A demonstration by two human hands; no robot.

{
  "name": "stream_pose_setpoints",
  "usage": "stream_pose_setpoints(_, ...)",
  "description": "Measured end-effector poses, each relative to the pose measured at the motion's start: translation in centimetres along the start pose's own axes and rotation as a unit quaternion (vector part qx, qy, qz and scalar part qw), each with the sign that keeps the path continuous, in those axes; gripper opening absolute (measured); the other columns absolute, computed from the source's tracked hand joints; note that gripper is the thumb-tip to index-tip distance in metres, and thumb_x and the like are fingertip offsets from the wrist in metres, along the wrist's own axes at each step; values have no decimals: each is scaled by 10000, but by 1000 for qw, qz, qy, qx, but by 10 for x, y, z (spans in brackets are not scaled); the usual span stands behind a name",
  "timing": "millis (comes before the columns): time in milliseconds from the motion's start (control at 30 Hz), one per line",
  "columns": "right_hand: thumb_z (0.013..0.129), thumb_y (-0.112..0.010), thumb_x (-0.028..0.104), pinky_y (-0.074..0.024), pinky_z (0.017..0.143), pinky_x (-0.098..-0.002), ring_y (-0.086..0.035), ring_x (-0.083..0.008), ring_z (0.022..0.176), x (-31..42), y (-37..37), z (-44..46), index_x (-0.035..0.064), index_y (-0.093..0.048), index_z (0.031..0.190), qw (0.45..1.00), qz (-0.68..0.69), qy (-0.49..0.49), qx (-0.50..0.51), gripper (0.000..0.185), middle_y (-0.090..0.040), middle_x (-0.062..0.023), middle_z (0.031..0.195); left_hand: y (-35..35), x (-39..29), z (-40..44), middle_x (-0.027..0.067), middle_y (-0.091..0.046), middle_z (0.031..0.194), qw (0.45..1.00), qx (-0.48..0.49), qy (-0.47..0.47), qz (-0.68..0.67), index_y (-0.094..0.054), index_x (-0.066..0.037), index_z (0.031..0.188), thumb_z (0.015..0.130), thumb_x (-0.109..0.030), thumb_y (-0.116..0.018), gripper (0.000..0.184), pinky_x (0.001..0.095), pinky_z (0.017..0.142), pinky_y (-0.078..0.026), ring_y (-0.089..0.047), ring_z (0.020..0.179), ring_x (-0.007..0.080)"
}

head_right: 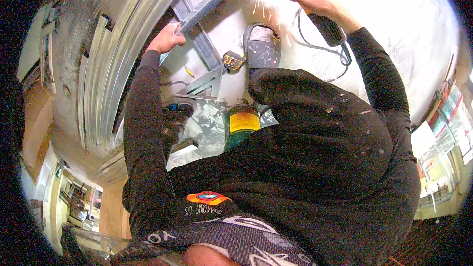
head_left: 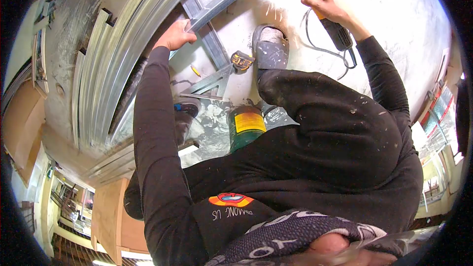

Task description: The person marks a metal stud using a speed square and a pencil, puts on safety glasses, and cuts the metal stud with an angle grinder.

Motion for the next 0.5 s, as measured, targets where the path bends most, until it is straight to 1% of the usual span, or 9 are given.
stream_pose_setpoints(67,745,-774,316,-513,929,-396,-629,-330,1099,0,-1,0,12,-351,1479,1000,0,4,2,901,-619,-243,1216,0,-1,-1,120,-669,749,1000,-2,-4,15,-615,1,784,659,-175,-711,236,349,683,-501,-637,706,220)
stream_pose_setpoints(133,744,-776,321,-513,929,-394,-629,-332,1102,-4,-2,2,9,-348,1480,1000,-7,2,-3,906,-618,-241,1216,0,-2,-2,121,-676,753,1000,-7,16,-18,-617,9,789,664,-162,-706,229,349,687,-505,-641,709,218)
stream_pose_setpoints(267,744,-780,318,-515,921,-387,-632,-329,1095,-8,-1,1,3,-343,1483,1000,10,1,-11,914,-621,-236,1209,1,-5,-3,121,-679,757,1000,-7,15,-11,-620,14,796,672,-152,-703,223,347,683,-506,-641,708,216)
stream_pose_setpoints(333,744,-785,310,-518,905,-373,-638,-304,1071,-10,-1,-1,-2,-350,1475,997,76,5,-9,906,-631,-220,1188,0,-3,-2,119,-682,761,1000,0,11,-11,-621,15,801,677,-151,-704,223,342,679,-507,-643,701,210)
stream_pose_setpoints(367,744,-785,310,-518,905,-373,-638,-304,1071,-10,-2,-1,-2,-350,1475,997,76,4,-8,906,-631,-220,1188,0,-2,-2,119,-682,761,1000,0,11,-11,-621,15,801,677,-151,-704,223,342,679,-507,-643,701,210)
stream_pose_setpoints(433,745,-787,301,-523,878,-362,-645,-275,1027,-9,-1,0,-7,-359,1468,999,26,3,-23,894,-644,-199,1143,-1,0,-1,115,-683,758,999,9,18,-33,-624,14,804,677,-151,-705,224,338,675,-508,-646,695,203)
stream_pose_setpoints(500,746,-786,301,-525,869,-364,-646,-270,1015,-4,0,0,-9,-362,1465,1000,21,-6,-8,891,-646,-197,1127,-1,0,-1,114,-683,755,999,9,17,-41,-624,14,803,675,-151,-705,224,336,673,-508,-646,692,201)
Point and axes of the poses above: each hand's wrist, its own z-axis towards the middle knuckle, its own y-axis out of the back of the hand, x = y × z, the point moved 5 cm from there along z, towards the middle knuckle
